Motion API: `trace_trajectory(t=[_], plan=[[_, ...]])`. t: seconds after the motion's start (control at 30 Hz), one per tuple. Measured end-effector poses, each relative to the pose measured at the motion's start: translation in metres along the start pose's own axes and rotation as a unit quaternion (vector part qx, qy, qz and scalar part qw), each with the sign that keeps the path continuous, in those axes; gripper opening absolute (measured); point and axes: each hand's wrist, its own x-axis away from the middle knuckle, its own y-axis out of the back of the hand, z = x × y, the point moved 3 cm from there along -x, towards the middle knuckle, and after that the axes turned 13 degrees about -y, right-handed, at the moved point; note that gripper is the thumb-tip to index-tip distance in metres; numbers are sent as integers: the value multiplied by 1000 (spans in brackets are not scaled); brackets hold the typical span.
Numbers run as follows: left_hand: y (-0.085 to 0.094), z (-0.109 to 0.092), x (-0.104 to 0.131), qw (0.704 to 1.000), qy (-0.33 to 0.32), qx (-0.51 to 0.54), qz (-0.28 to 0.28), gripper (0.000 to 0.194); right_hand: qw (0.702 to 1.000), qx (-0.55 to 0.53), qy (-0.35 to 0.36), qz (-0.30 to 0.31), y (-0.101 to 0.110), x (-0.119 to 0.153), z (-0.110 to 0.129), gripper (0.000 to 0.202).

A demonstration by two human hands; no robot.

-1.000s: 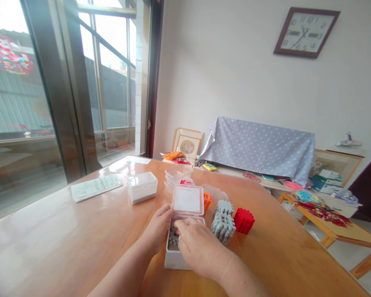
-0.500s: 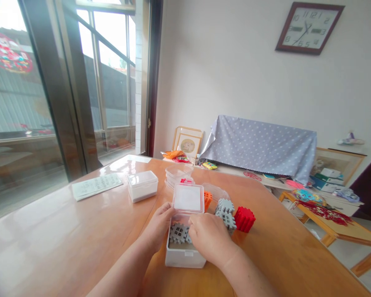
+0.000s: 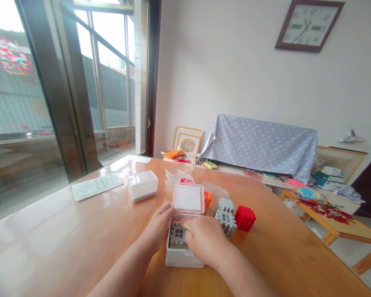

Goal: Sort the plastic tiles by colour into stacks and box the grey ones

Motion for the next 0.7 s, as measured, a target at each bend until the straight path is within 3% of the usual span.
trace_trajectory(t=[0.37, 0.53, 0.7], plan=[[2, 3, -1, 1000, -1, 1, -1, 15, 999, 4, 40, 21, 2, -5, 7, 28], [-1, 1, 1, 1000, 13, 16, -1, 18, 1000, -17, 5, -6, 11, -4, -6, 32], [-3, -5, 5, 999, 41, 13, 27, 39, 1000, -1, -15, -18, 16, -2, -17, 25]])
